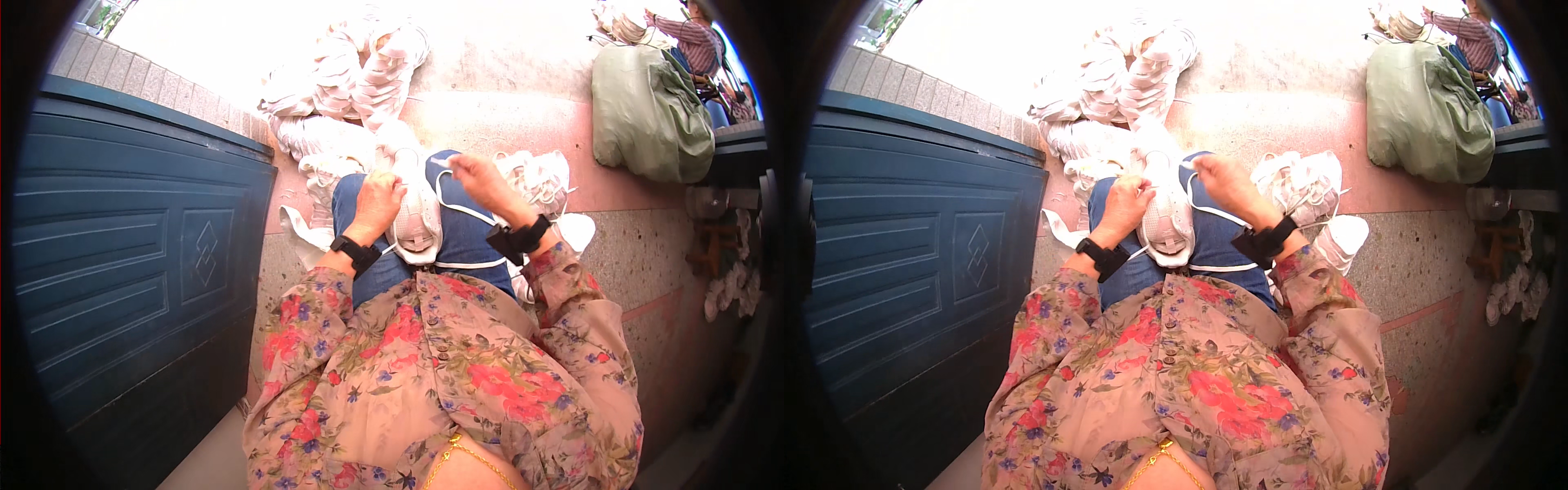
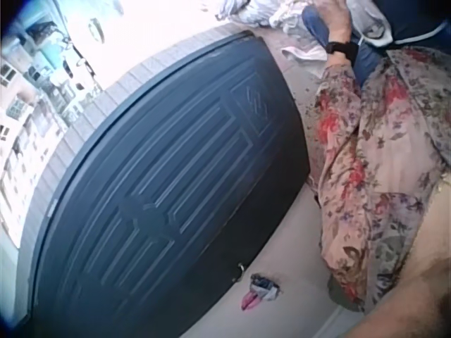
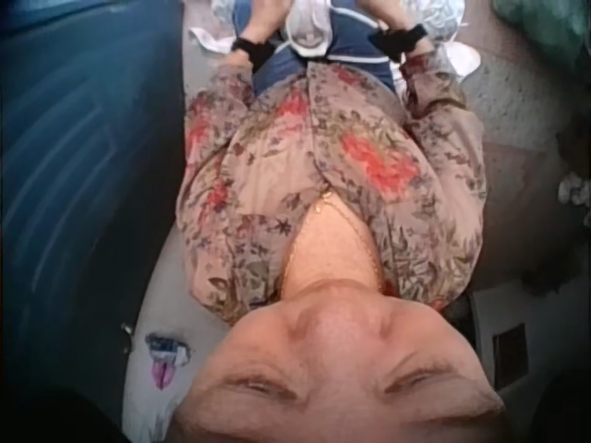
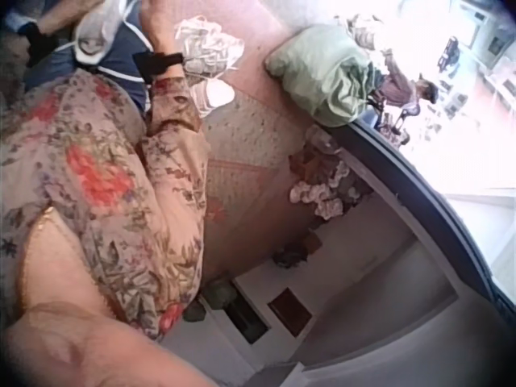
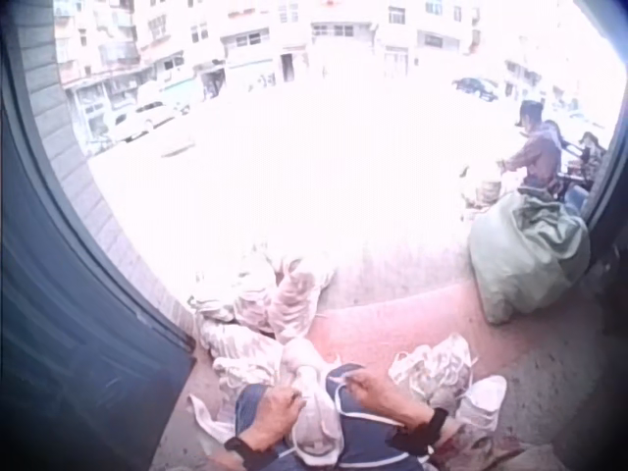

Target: Lacing white athletic shoes.

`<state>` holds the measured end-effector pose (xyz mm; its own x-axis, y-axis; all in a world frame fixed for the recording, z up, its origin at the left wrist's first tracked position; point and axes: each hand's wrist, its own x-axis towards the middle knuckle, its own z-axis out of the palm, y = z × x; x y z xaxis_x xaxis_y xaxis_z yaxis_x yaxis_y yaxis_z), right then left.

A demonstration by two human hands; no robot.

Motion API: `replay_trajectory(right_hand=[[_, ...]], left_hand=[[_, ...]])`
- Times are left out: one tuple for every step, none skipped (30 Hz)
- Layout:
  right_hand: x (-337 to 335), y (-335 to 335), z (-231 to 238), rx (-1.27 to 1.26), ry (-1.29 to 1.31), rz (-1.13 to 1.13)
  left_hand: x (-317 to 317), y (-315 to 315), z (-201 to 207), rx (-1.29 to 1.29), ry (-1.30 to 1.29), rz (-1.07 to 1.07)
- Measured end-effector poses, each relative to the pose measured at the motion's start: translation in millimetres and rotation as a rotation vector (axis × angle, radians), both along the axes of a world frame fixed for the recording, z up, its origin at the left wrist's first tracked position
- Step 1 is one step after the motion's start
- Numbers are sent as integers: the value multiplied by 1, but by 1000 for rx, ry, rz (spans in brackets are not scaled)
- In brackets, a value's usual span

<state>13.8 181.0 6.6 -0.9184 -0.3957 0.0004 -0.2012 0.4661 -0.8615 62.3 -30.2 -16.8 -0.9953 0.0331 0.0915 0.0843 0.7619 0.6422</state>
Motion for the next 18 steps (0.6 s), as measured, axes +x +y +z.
replay_trajectory(right_hand=[[7,-4,-8,36,14,6],[11,-11,-11,52,-20,18],[14,-16,-13,67,-55,31],[17,-19,-14,66,-60,30],[17,-23,-13,106,-75,36],[17,-26,-12,146,-90,42],[16,-28,-15,144,-89,41],[17,-31,-20,144,-62,30],[18,-32,-25,145,-35,20],[19,-34,-29,145,-37,17],[20,-36,-29,161,-30,7],[20,-38,-29,177,-23,-3],[20,-38,-28,178,-25,-2],[20,-39,-27,199,-24,-8],[20,-39,-26,221,-24,-14],[20,-39,-29,222,-21,-15],[19,-39,-31,183,15,-7],[18,-38,-34,144,52,1]], left_hand=[[0,4,-3,-25,-9,31],[-2,5,-2,-26,-13,31],[-6,6,1,-41,-62,46],[-8,7,2,-57,-112,60],[-9,7,1,-59,-112,59],[-10,6,-1,-71,-86,50],[-11,6,-2,-84,-61,41],[-12,7,-3,-84,-62,38],[-12,9,-4,-69,-82,68],[-13,10,-5,-53,-102,99],[-13,11,-4,-53,-103,99],[-15,12,-2,-17,-184,134],[-16,13,-2,18,-265,169],[-16,13,-1,19,-262,169],[-16,14,-1,33,-273,190],[-16,14,0,48,-284,211],[-17,14,-1,48,-286,211],[-17,14,-3,85,-303,224]])
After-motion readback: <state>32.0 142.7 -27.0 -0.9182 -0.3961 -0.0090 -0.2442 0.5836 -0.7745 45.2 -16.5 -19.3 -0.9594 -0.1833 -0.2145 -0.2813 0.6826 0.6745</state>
